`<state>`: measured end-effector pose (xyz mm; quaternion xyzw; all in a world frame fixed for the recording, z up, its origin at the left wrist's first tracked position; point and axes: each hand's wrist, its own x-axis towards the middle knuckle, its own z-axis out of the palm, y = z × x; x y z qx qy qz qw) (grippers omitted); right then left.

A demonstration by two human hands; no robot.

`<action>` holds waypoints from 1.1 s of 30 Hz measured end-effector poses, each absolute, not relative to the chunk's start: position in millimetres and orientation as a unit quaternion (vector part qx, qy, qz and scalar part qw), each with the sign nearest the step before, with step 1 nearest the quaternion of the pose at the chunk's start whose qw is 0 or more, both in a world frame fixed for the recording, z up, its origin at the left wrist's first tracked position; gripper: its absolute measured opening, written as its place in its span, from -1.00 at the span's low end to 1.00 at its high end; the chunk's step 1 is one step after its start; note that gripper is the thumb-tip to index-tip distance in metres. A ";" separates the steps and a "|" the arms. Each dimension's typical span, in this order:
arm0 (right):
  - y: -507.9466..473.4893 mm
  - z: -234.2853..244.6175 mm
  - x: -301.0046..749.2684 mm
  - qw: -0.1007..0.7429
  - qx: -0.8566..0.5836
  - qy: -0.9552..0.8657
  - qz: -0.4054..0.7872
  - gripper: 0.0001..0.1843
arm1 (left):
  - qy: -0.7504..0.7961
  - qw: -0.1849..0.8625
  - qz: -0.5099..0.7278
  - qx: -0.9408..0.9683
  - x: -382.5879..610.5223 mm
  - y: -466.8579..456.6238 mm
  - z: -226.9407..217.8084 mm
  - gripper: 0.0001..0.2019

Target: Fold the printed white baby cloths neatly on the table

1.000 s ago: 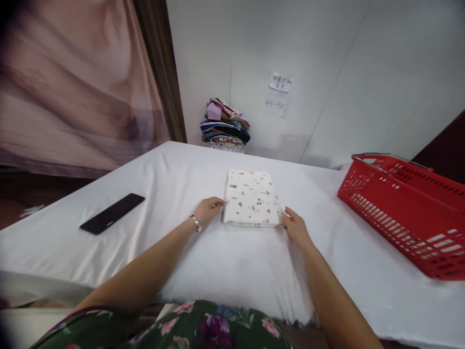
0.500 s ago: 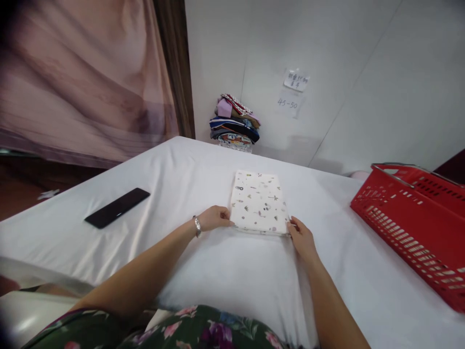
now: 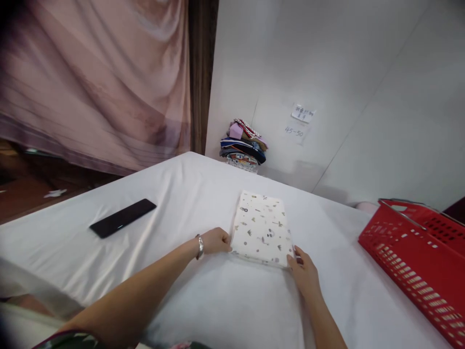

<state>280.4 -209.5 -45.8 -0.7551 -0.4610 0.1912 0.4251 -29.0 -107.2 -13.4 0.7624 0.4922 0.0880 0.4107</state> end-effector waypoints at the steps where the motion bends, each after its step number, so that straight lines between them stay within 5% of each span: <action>1: -209.6 -45.4 280.2 0.421 -0.757 -0.461 0.194 -0.37 | 0.504 0.403 0.095 0.758 -29.4 -106.7 -14.1 -0.81; 8: -207.9 -52.5 287.9 0.380 -0.763 -0.493 0.175 -0.37 | 0.453 0.194 0.345 0.799 -18.8 -115.7 -18.2 -0.74; 22: -119.5 38.1 175.2 0.178 -0.648 -0.738 0.066 -0.47 | 0.421 0.185 0.266 0.847 -11.0 -121.6 -25.7 -0.82; 28: -58.2 9.9 140.2 0.061 -0.668 -0.740 0.051 -0.41 | 0.433 0.197 0.245 0.845 -12.0 -121.4 -23.9 -0.82; 33: -38.6 -19.8 150.8 0.046 -0.665 -0.740 0.092 -0.38 | 0.438 0.200 0.235 0.845 -10.5 -120.8 -22.8 -0.83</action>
